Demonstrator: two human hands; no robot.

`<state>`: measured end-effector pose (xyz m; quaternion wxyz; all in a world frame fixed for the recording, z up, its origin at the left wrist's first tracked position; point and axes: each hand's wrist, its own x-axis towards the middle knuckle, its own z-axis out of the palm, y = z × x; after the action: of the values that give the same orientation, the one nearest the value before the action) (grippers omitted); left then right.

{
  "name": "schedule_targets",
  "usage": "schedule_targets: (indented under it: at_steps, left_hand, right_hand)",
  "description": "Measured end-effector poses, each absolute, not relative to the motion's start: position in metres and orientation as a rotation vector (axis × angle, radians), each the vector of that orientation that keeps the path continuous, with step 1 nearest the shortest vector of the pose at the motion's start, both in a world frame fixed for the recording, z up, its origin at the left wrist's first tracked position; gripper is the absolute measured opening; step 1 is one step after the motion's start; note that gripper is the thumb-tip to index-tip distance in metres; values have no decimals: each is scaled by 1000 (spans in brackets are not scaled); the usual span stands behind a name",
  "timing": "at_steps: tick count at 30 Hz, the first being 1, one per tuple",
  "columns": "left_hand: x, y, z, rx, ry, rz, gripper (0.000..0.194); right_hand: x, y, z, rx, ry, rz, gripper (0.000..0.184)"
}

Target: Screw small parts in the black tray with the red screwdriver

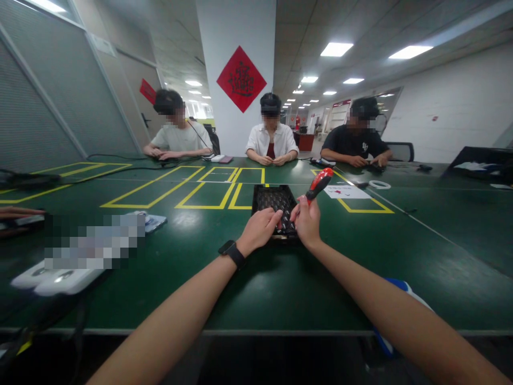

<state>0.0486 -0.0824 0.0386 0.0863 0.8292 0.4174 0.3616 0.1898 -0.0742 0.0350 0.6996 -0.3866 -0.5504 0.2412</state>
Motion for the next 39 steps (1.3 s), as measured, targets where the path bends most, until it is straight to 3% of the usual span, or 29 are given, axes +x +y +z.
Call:
schedule_targets:
  at_steps: [39]
  left_hand:
    - [51, -84, 40, 2485, 1207, 907, 62]
  right_hand:
    - [192, -70, 31, -863, -1261, 550, 30]
